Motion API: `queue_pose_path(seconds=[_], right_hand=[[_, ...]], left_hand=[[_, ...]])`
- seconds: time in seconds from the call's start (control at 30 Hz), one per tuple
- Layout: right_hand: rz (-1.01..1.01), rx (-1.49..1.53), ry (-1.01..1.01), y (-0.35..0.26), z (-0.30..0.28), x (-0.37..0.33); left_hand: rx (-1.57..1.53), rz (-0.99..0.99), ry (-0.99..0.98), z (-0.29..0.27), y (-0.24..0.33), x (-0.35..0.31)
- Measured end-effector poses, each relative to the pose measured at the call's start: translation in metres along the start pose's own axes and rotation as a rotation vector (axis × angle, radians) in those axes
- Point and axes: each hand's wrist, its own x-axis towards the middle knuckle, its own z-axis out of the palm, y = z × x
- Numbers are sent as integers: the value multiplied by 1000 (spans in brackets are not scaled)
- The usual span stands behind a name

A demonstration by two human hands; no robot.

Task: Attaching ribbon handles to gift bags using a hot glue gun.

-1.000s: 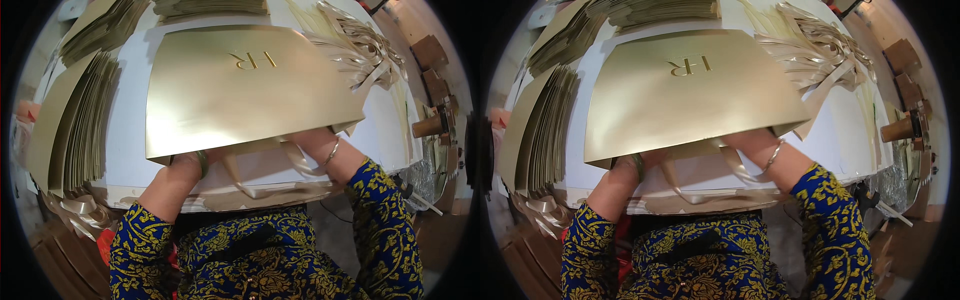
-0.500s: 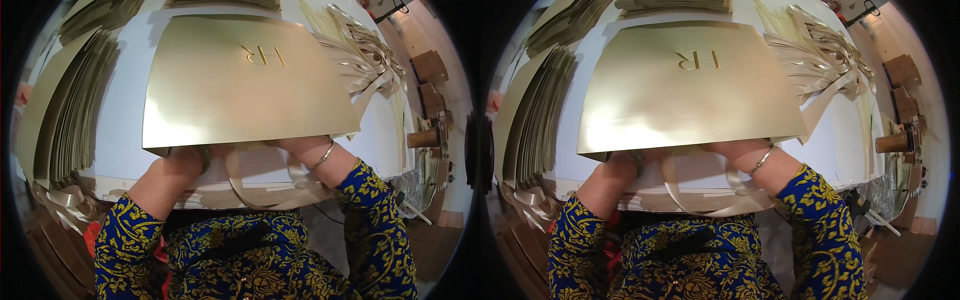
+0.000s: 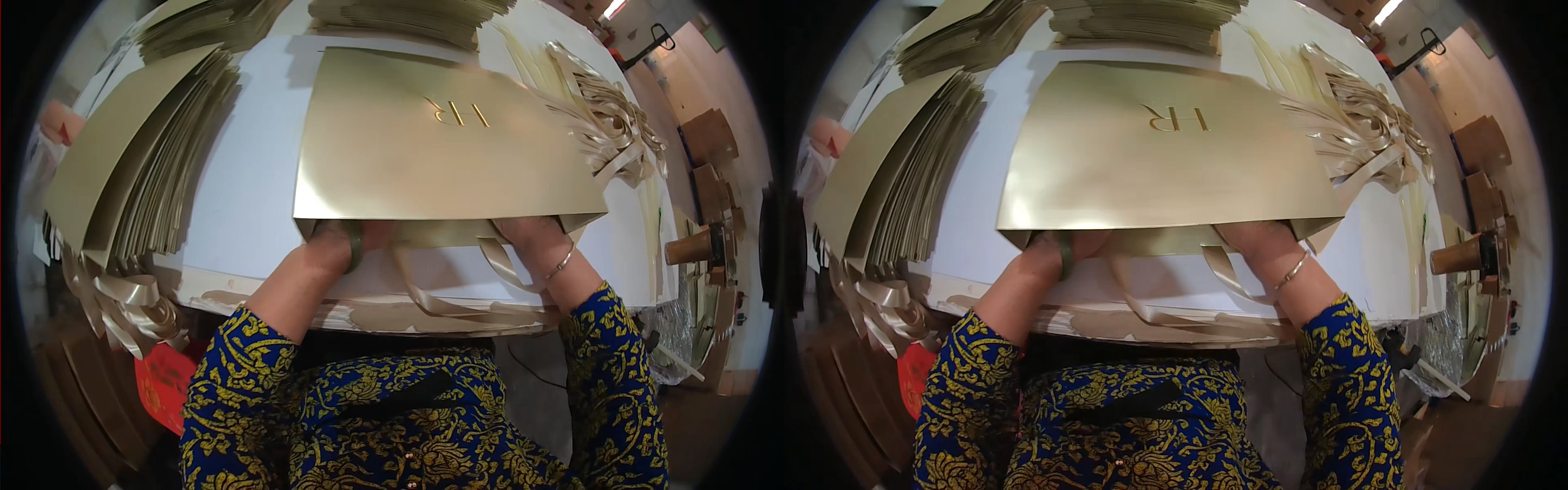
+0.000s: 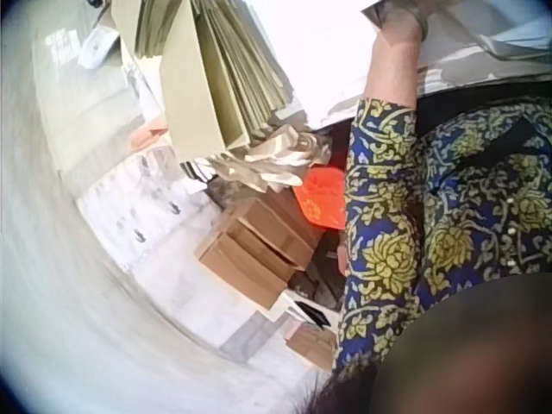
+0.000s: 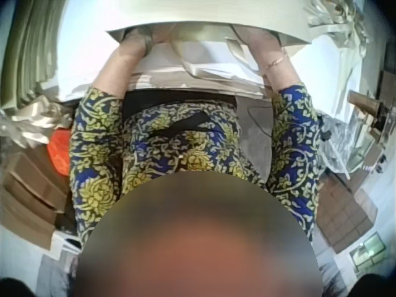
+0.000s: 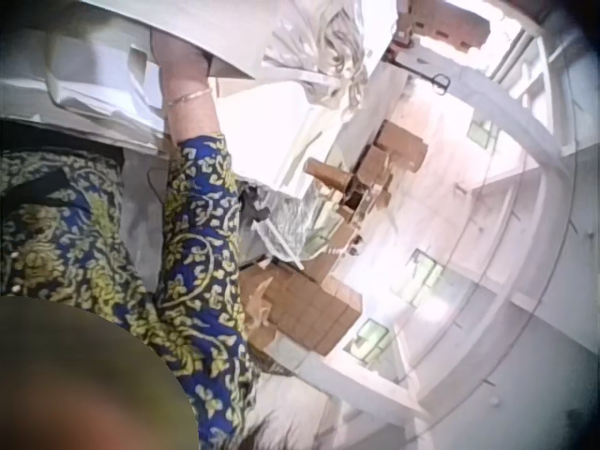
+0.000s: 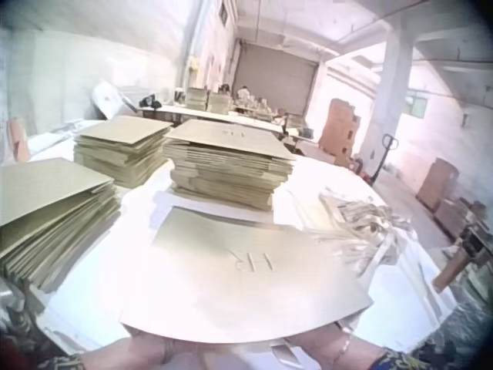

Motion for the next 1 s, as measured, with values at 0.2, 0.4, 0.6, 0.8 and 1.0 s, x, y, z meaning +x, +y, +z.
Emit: queue_pose_path(seconds=[0.2, 0.4, 0.6, 0.8, 1.0], right_hand=[[31, -79, -205, -54, -10, -11], [-9, -86, -310, -77, -20, -52], [130, -134, -286, -83, -25, -78], [258, -187, -308, -79, -50, -81], [178, -157, -325, -90, -10, -63]], left_hand=[[99, 223, 74, -10, 16, 8], [245, 192, 18, -32, 53, -44], [44, 302, 41, -57, 46, -64], [-59, 200, -52, -59, 44, -67], [32, 220, -104, -59, 47, -66]])
